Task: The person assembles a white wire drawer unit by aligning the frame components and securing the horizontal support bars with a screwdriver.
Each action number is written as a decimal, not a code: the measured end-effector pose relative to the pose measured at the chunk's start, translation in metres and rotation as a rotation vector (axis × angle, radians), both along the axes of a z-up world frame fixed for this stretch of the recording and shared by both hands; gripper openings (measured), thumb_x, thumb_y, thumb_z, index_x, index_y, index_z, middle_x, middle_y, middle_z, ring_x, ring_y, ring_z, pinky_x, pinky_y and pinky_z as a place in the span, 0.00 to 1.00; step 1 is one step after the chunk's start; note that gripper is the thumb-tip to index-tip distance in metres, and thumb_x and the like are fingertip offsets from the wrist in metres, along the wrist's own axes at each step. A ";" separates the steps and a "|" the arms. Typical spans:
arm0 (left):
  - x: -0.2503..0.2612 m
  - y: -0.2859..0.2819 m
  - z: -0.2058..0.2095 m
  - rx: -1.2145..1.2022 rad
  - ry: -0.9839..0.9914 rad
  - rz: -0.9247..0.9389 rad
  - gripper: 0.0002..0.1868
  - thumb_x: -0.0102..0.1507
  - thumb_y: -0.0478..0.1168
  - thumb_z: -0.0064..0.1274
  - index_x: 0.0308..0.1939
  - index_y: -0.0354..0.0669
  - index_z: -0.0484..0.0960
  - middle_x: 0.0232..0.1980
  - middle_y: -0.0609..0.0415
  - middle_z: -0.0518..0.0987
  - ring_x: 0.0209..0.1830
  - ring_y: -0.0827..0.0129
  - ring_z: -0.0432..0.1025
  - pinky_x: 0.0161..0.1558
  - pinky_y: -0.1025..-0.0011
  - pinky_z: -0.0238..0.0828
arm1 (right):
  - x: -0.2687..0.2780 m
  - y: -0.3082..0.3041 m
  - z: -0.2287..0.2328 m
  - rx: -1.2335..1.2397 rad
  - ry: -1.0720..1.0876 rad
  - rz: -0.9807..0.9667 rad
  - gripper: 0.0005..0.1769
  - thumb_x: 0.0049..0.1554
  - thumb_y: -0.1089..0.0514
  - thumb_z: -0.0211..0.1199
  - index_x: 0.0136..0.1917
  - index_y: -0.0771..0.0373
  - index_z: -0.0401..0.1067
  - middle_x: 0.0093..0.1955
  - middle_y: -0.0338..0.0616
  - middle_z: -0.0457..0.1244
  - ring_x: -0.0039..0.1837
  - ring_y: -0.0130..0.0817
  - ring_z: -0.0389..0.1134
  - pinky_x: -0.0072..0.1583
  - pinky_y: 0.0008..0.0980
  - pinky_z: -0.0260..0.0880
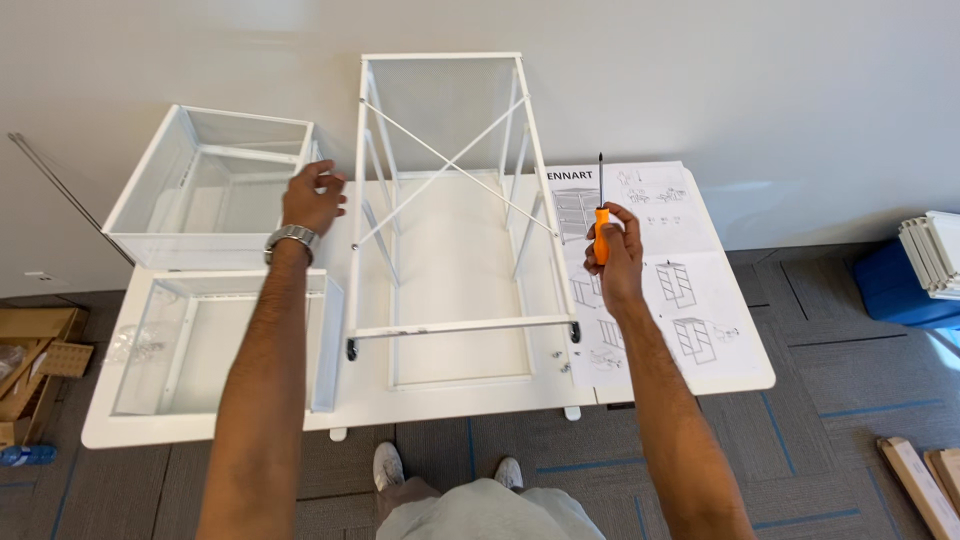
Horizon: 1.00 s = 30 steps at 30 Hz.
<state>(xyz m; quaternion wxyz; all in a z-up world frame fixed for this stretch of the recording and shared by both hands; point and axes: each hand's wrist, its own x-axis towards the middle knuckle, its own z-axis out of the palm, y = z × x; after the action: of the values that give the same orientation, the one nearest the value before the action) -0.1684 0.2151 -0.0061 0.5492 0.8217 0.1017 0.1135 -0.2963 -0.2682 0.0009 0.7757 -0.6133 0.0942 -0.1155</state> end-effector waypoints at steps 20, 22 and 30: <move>0.093 0.008 -0.004 -0.189 0.172 -0.350 0.34 0.67 0.45 0.68 0.74 0.37 0.77 0.54 0.41 0.87 0.41 0.58 0.87 0.44 0.66 0.93 | 0.126 0.168 0.085 -0.366 -0.082 0.073 0.20 0.63 0.65 0.70 0.68 0.65 0.75 0.52 0.54 0.71 0.36 0.29 0.66 0.38 0.29 0.73; 0.095 0.006 -0.017 -0.224 0.163 -0.346 0.33 0.68 0.47 0.68 0.73 0.36 0.78 0.54 0.38 0.87 0.41 0.55 0.87 0.44 0.64 0.93 | 0.149 0.181 0.079 -0.335 -0.094 0.072 0.20 0.62 0.65 0.72 0.67 0.65 0.77 0.52 0.55 0.72 0.38 0.30 0.68 0.41 0.29 0.76; 0.039 -0.012 0.012 -0.347 0.174 -0.307 0.35 0.71 0.50 0.64 0.77 0.34 0.74 0.55 0.37 0.88 0.46 0.55 0.87 0.50 0.62 0.91 | 0.204 0.233 0.108 -0.139 -0.085 0.096 0.23 0.57 0.63 0.79 0.65 0.70 0.80 0.50 0.49 0.70 0.45 0.29 0.70 0.50 0.28 0.84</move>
<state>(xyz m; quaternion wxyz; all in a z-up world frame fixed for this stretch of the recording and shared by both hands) -0.1290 0.2032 0.0057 0.6822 0.7275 0.0404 -0.0617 -0.0926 -0.0356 0.1090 0.7392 -0.6640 0.0235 -0.1104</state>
